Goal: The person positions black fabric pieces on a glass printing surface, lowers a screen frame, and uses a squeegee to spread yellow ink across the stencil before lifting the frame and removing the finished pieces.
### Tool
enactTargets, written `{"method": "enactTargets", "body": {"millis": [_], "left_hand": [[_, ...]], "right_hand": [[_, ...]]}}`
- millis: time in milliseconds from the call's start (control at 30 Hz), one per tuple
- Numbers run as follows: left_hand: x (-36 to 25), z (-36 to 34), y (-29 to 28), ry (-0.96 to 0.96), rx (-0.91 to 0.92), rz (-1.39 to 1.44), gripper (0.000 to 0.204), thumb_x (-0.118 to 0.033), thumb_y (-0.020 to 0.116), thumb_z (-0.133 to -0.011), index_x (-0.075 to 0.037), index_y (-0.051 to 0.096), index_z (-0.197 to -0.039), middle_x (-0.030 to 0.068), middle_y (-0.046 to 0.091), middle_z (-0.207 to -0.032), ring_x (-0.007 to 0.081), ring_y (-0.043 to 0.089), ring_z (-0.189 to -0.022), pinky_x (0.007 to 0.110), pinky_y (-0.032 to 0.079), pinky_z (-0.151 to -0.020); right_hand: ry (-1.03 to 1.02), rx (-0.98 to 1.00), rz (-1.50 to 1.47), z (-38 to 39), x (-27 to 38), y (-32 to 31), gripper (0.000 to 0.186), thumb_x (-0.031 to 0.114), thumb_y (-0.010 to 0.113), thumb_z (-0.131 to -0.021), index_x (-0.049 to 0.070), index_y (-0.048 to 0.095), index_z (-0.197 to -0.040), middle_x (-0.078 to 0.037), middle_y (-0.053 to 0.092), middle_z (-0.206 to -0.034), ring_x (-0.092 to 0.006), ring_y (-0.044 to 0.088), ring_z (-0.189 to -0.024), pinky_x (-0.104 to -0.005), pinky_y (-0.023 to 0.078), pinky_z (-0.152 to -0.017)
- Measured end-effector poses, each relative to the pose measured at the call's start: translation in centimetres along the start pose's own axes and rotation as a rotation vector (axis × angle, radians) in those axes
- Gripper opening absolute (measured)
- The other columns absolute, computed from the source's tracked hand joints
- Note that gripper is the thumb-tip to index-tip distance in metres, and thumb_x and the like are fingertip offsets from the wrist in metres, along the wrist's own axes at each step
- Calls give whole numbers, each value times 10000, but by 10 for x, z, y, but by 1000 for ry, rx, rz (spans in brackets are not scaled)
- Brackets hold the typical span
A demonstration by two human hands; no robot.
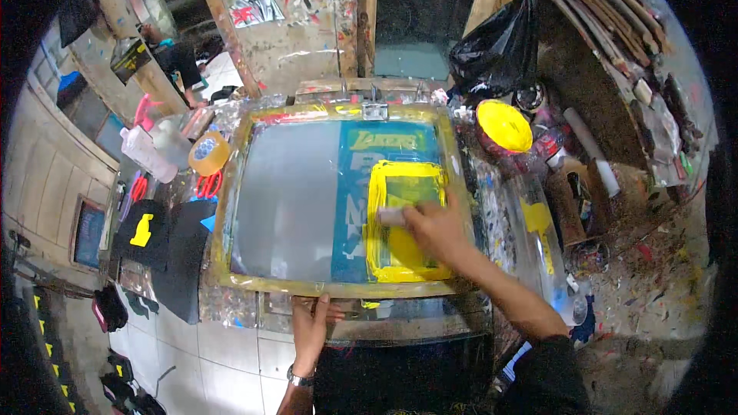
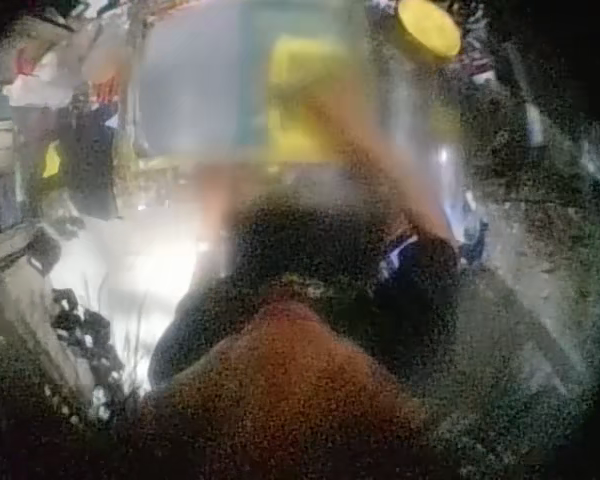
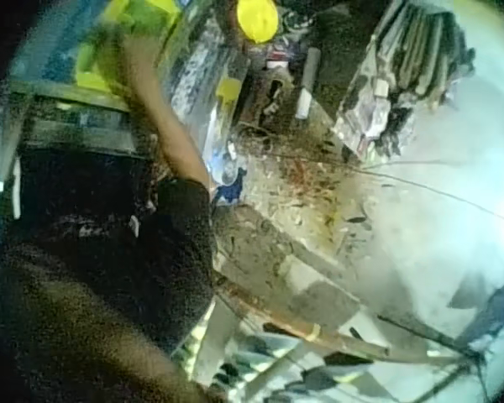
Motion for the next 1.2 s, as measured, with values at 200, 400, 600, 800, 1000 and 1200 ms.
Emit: {"method": "enactTargets", "body": {"millis": [200,400,600,800,1000,1200], "left_hand": [[4,-5,-10,-42,36,42,389,-145,548,-995,68,320,-1229,188,649,-825,241,690,-670,331,586,-584],[0,-8,-6,-112,32,32,469,-151,550,-995,50,253,-1298,200,647,-821,243,687,-663,322,582,-569],[-6,-4,-1,-168,21,22,499,-176,554,-995,36,247,-1325,187,647,-819,245,688,-678,334,580,-582],[-3,-4,-7,-153,21,13,505,-166,569,-986,30,246,-1320,175,642,-821,245,689,-683,334,578,-578],[2,-8,-5,-86,52,71,461,-179,574,-986,20,272,-1273,180,637,-818,253,691,-682,341,591,-598],[6,-12,-11,-91,55,27,402,-164,565,-989,21,288,-1216,184,642,-833,258,693,-685,353,598,-602]], "right_hand": [[62,308,-77,-48,-29,-4,296,337,646,-860,68,605,-977,-139,672,-773,-372,665,-743,-492,526,-667],[-28,585,-267,-61,-44,-8,389,415,638,-879,58,586,-1024,-197,669,-803,-420,659,-792,-522,498,-673],[80,298,-36,-101,-96,20,285,269,615,-892,65,517,-1065,-209,664,-806,-409,659,-745,-520,506,-619],[293,257,38,-15,-9,-5,247,125,568,-872,42,498,-1094,-177,655,-776,-340,663,-658,-483,510,-560],[257,419,-119,13,22,-31,265,271,629,-886,50,527,-991,-190,660,-773,-368,668,-677,-485,507,-569],[42,147,-35,-89,-57,22,281,297,658,-863,60,535,-951,-186,664,-788,-386,659,-698,-489,503,-592]]}}
Point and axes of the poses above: each hand's wrist, its own z-axis away from the middle knuckle, its own y-axis out of the palm, x = y × z, the point moved 2 cm from there along -z, towards the middle knuckle
